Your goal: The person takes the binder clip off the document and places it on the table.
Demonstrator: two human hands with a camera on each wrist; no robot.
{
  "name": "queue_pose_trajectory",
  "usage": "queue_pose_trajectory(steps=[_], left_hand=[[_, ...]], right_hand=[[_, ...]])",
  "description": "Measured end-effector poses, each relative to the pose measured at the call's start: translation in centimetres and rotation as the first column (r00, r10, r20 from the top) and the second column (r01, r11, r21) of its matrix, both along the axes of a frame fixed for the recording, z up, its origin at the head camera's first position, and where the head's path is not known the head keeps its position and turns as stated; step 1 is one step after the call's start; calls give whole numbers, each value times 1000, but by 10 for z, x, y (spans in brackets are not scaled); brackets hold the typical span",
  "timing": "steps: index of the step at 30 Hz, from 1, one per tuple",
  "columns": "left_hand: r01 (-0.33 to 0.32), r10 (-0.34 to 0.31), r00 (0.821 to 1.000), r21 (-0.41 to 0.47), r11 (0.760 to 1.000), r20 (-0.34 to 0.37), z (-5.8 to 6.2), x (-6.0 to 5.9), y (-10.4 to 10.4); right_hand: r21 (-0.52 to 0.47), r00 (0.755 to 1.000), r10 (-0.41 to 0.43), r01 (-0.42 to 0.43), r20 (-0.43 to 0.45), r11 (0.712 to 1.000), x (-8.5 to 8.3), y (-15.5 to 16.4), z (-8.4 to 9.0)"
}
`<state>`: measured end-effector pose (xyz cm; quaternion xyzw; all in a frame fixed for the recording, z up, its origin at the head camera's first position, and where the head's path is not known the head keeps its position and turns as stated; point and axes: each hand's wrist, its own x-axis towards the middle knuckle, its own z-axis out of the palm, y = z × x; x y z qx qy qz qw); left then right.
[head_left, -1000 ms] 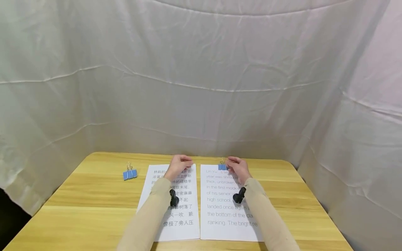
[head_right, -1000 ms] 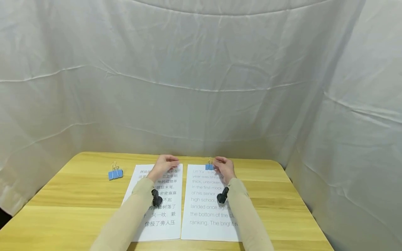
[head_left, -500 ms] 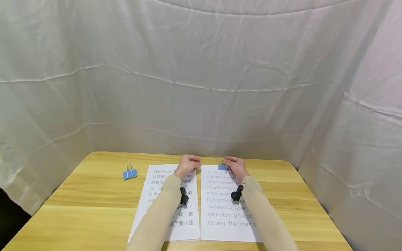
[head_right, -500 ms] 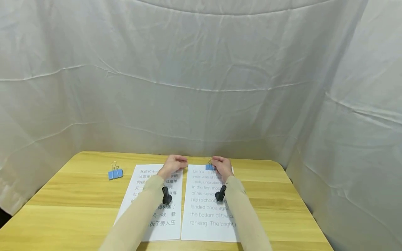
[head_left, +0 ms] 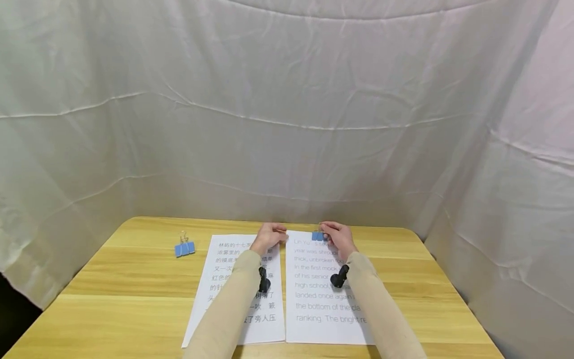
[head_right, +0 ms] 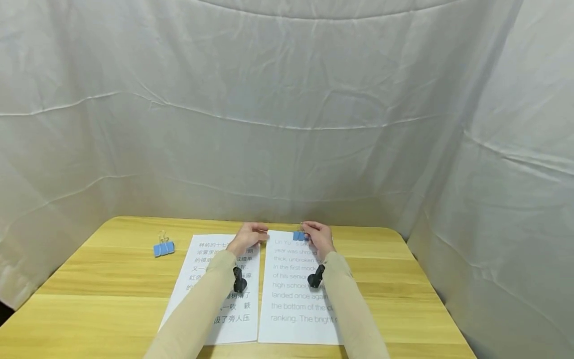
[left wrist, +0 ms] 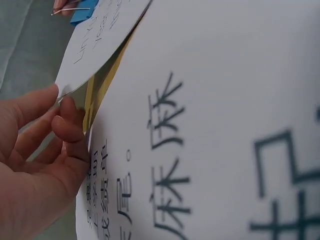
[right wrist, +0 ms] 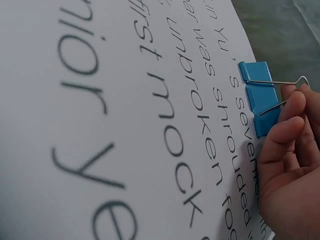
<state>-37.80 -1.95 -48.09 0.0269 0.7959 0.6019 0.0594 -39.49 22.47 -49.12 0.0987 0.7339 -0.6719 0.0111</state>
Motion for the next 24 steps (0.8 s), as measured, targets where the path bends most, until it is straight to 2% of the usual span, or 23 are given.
queue_pose_trajectory(steps=[5,9,17,24], left_hand=[[46,-45,999,-20,999,27,0,-2,0],[41,-40,998,-24,999,42,-1,-3,2],[87,-85,996,-46,995,29,-1,-4,8],[74,-74,994,5,997,77,0,-3,4]], right_hand=[[-18,1000,7,-7,-7,1000,1,2,1],[-18,1000,15,-15,-13,1000,3,4,4],[23,999,25,-24,-34,999,3,5,5],[25,994,104,-103,-29,994,-2,9,8]])
